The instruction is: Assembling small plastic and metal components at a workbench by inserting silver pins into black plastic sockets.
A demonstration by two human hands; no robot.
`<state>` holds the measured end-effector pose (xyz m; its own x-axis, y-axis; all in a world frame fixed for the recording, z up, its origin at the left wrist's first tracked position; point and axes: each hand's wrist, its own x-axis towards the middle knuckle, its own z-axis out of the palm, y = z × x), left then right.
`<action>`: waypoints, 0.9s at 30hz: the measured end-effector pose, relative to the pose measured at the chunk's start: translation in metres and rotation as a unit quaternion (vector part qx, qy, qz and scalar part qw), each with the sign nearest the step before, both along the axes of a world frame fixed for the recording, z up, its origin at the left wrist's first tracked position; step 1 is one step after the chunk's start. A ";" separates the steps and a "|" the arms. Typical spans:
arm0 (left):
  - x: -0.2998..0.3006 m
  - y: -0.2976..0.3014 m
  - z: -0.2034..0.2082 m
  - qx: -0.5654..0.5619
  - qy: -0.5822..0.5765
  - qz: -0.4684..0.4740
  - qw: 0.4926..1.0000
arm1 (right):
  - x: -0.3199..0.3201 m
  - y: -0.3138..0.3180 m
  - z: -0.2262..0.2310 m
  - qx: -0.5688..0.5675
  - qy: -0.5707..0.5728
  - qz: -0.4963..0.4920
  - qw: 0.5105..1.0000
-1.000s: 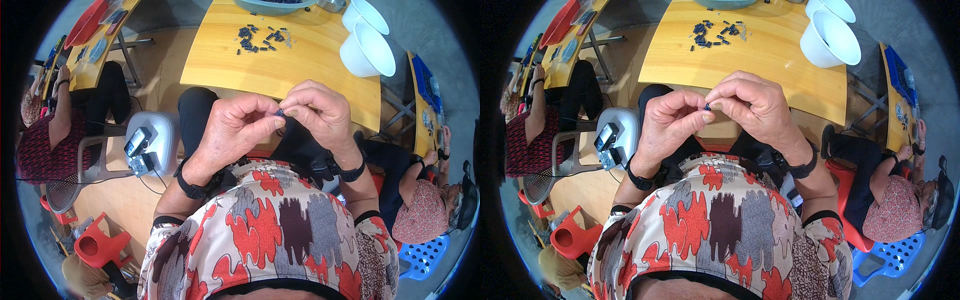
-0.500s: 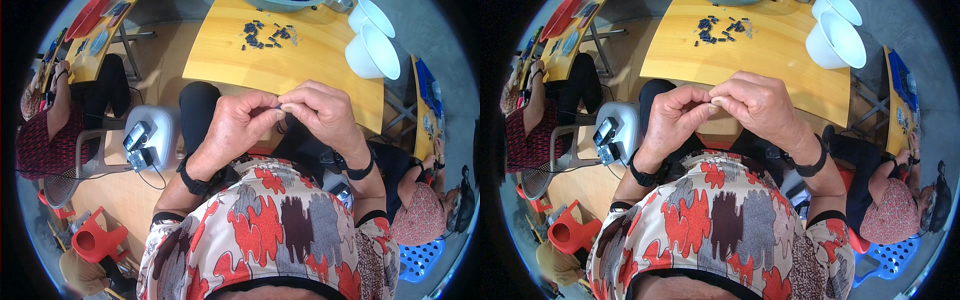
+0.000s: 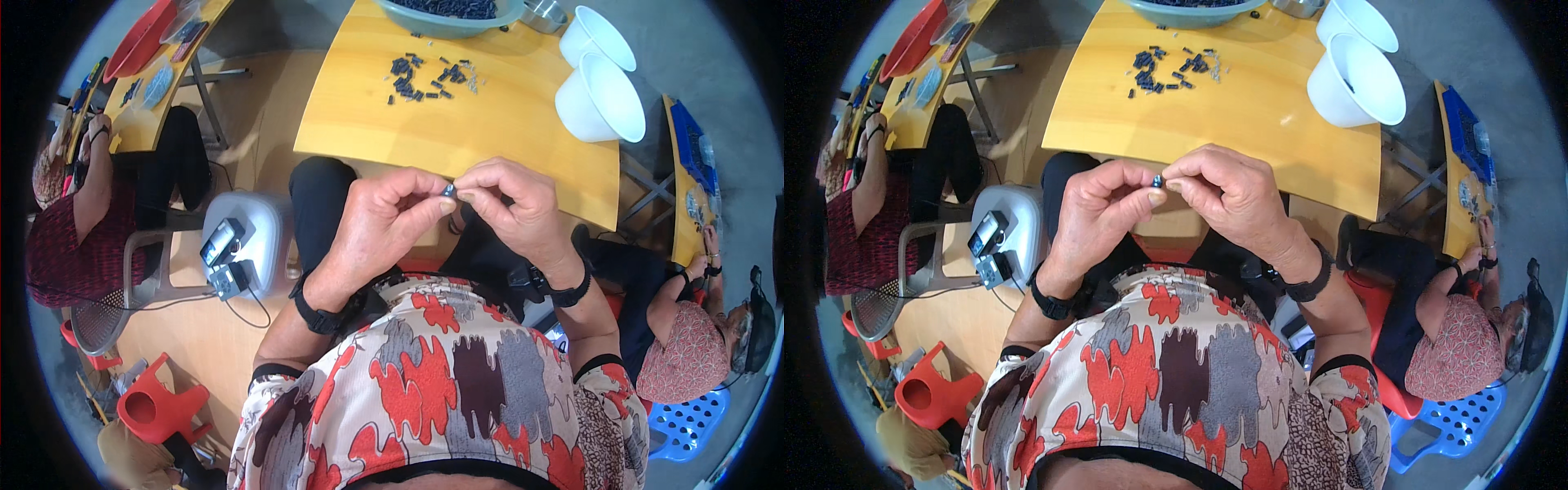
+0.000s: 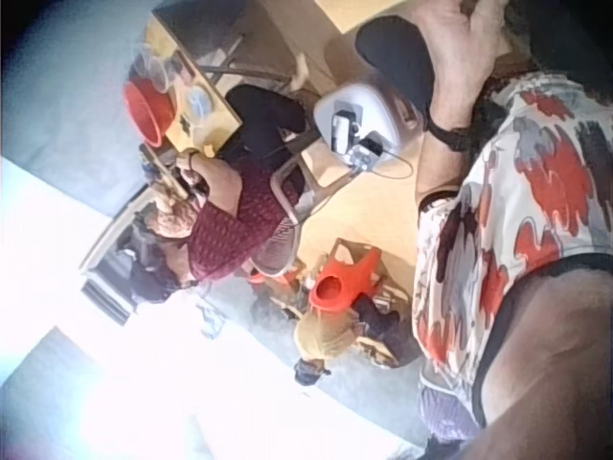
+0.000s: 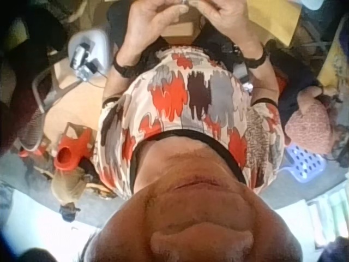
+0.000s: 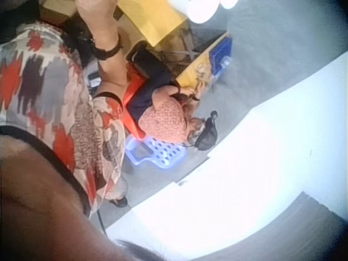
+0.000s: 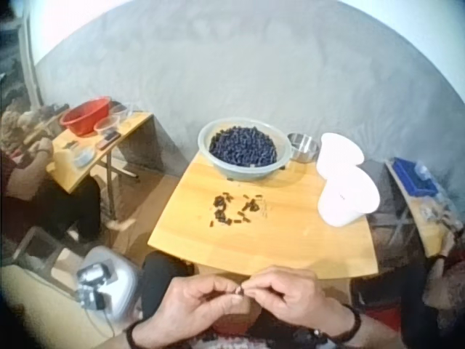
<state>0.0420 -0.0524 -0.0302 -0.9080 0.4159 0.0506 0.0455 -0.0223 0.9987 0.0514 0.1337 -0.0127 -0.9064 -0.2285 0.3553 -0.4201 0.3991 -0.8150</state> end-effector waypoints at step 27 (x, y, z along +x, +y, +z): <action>-0.020 -0.001 -0.007 0.058 -0.105 -0.046 0.992 | -0.024 -0.002 -0.017 -0.014 0.037 0.035 0.999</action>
<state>0.0216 -0.0537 -0.0376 -0.8618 0.5003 -0.0837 -0.1716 -0.1321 0.9763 0.0276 0.1317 -0.0298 -0.8597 -0.2804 0.4269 -0.5052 0.3444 -0.7913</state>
